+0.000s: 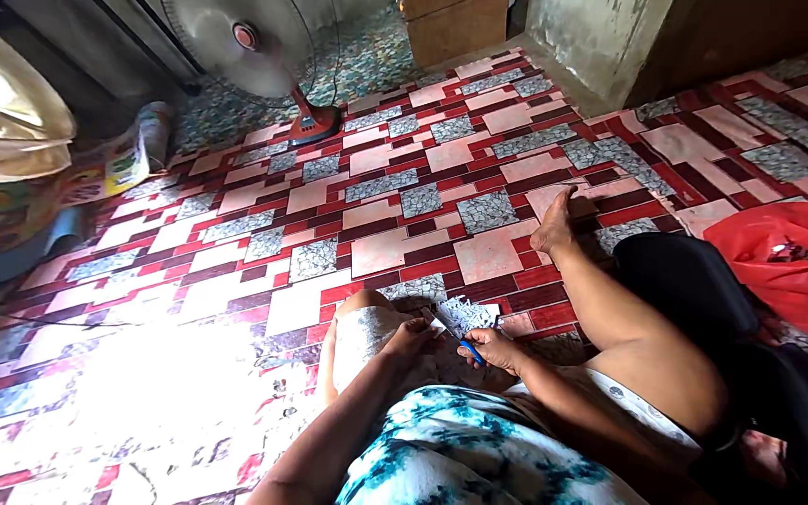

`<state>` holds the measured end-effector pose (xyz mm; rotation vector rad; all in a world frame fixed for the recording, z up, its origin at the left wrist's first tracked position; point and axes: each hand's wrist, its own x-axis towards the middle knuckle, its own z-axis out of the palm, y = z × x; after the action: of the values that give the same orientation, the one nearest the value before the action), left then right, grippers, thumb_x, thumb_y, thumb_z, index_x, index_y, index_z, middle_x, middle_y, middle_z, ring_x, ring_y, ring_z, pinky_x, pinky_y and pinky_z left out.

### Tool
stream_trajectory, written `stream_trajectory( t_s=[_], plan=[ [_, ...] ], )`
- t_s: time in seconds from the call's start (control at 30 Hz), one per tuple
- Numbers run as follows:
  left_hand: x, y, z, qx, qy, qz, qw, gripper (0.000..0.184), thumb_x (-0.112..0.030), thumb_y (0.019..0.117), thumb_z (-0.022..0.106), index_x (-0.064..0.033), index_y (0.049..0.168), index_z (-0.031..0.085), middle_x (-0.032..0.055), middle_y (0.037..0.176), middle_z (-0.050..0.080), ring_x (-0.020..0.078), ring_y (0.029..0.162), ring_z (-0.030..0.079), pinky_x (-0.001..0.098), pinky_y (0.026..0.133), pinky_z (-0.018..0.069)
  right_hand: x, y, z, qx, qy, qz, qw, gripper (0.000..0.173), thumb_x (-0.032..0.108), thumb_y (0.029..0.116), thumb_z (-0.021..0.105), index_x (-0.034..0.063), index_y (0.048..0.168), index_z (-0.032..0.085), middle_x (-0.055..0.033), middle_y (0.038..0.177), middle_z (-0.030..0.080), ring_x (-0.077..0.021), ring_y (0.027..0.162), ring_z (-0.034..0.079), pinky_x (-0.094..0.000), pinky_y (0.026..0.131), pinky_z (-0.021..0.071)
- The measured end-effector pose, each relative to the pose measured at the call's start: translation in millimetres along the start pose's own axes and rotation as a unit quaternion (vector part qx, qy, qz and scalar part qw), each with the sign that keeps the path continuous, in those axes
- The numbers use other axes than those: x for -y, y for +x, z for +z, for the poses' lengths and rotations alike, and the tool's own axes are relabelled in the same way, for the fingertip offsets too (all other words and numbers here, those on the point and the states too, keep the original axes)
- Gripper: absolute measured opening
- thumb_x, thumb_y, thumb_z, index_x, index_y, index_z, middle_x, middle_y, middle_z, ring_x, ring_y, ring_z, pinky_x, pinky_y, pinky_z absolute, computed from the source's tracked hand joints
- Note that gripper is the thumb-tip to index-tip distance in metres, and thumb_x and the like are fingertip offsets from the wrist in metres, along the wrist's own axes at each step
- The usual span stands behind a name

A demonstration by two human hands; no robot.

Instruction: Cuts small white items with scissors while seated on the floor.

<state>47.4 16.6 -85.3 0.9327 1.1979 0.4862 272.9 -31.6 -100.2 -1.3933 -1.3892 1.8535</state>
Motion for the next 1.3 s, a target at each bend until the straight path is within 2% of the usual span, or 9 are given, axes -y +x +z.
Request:
stream_trajectory(
  t_s=[0.13, 0.33, 0.4, 0.5, 0.57, 0.7, 1.03, 1.17, 1.3],
  plan=[
    [0.1, 0.8, 0.7, -0.002, -0.012, -0.004, 1.0, 0.013, -0.009, 0.1072, 0.052, 0.0006, 0.115, 0.055, 0.0108, 0.091, 0.073, 0.0184, 0.077, 0.074, 0.0313, 0.071, 0.0616, 1.5, -1.4, -0.4, -0.027, 0.016, -0.006, 0.999, 0.031, 0.017, 0.0972, 0.071, -0.0027, 0.119, 0.061, -0.0027, 0.084, 0.066, -0.0056, 0.066, 0.061, -0.022, 0.064, 0.0526],
    [0.2, 0.1, -0.6, -0.001, -0.018, -0.009, 1.0, 0.008, -0.009, 0.1061, 0.055, -0.0006, 0.108, 0.056, 0.01, 0.086, 0.074, 0.0171, 0.072, 0.073, 0.0292, 0.066, 0.0606, 0.9, -1.5, -1.2, -0.041, 0.024, -0.024, 0.999, 0.029, 0.011, 0.0955, 0.071, -0.0044, 0.118, 0.061, -0.004, 0.087, 0.066, -0.0058, 0.068, 0.062, -0.0221, 0.065, 0.0545],
    [-1.1, -1.0, 0.2, -0.008, -0.019, -0.007, 1.0, 0.009, -0.009, 0.1063, 0.054, -0.0004, 0.107, 0.057, 0.01, 0.084, 0.073, 0.0166, 0.07, 0.073, 0.0285, 0.064, 0.0602, 2.6, -2.8, -2.4, -0.035, 0.024, -0.02, 0.999, 0.028, 0.014, 0.0973, 0.07, -0.003, 0.117, 0.061, -0.0026, 0.085, 0.066, -0.0057, 0.066, 0.062, -0.0218, 0.064, 0.0542],
    [-2.7, -3.0, 1.2, -0.013, -0.013, -0.007, 1.0, 0.013, -0.011, 0.1073, 0.053, 0.0006, 0.109, 0.057, 0.0096, 0.082, 0.072, 0.0161, 0.069, 0.072, 0.0283, 0.063, 0.0595, 3.7, -4.0, -5.6, -0.009, -0.011, 0.018, 1.0, 0.031, 0.031, 0.1021, 0.064, 0.0045, 0.117, 0.062, -0.0005, 0.082, 0.066, -0.0061, 0.065, 0.059, -0.022, 0.057, 0.0459],
    [-1.6, -2.3, 0.9, -0.012, -0.015, -0.009, 1.0, 0.014, -0.012, 0.1077, 0.052, 0.0011, 0.11, 0.057, 0.0099, 0.082, 0.073, 0.0159, 0.068, 0.072, 0.0277, 0.062, 0.0595, 2.1, -3.8, -5.3, 0.008, -0.016, 0.02, 1.0, 0.033, 0.034, 0.1021, 0.064, 0.0055, 0.118, 0.061, -0.0007, 0.084, 0.066, -0.0064, 0.067, 0.059, -0.0225, 0.058, 0.0458],
    [-1.3, -1.1, 0.1, -0.004, -0.001, -0.017, 1.0, 0.012, -0.011, 0.1077, 0.052, 0.0003, 0.108, 0.056, 0.0091, 0.08, 0.073, 0.0148, 0.065, 0.071, 0.0263, 0.061, 0.0588, 3.8, -3.0, -2.2, 0.012, -0.017, 0.011, 1.0, 0.034, 0.032, 0.1014, 0.065, 0.0042, 0.12, 0.06, -0.0018, 0.088, 0.066, -0.006, 0.069, 0.059, -0.0222, 0.06, 0.0459],
    [-1.5, -0.7, 0.4, 0.0, 0.013, -0.018, 1.0, 0.011, -0.01, 0.1072, 0.052, 0.0003, 0.108, 0.057, 0.0087, 0.078, 0.072, 0.0147, 0.064, 0.071, 0.0264, 0.059, 0.0585, 3.2, -2.0, -1.9, -0.001, -0.006, 0.009, 1.0, 0.033, 0.029, 0.1008, 0.067, 0.0027, 0.12, 0.06, -0.0016, 0.086, 0.067, -0.005, 0.067, 0.059, -0.021, 0.059, 0.0457],
    [-0.9, 0.9, -0.7, 0.002, 0.013, -0.016, 1.0, 0.011, -0.011, 0.1067, 0.054, -0.0003, 0.106, 0.058, 0.0079, 0.078, 0.072, 0.0143, 0.064, 0.07, 0.0258, 0.059, 0.058, 1.9, -1.5, -0.6, -0.023, 0.014, -0.017, 0.999, 0.029, 0.017, 0.0979, 0.07, -0.0023, 0.117, 0.061, -0.0025, 0.084, 0.066, -0.005, 0.066, 0.061, -0.0214, 0.063, 0.0526],
    [-0.9, 0.9, -0.9, 0.003, 0.009, -0.013, 1.0, 0.011, -0.011, 0.1064, 0.055, -0.0012, 0.103, 0.058, 0.0075, 0.077, 0.072, 0.0138, 0.064, 0.07, 0.0252, 0.058, 0.0579, 3.3, -3.6, -4.1, -0.029, 0.022, -0.02, 0.999, 0.026, 0.012, 0.0968, 0.07, -0.0038, 0.115, 0.061, -0.0023, 0.083, 0.066, -0.005, 0.065, 0.062, -0.0211, 0.064, 0.054]
  ],
)
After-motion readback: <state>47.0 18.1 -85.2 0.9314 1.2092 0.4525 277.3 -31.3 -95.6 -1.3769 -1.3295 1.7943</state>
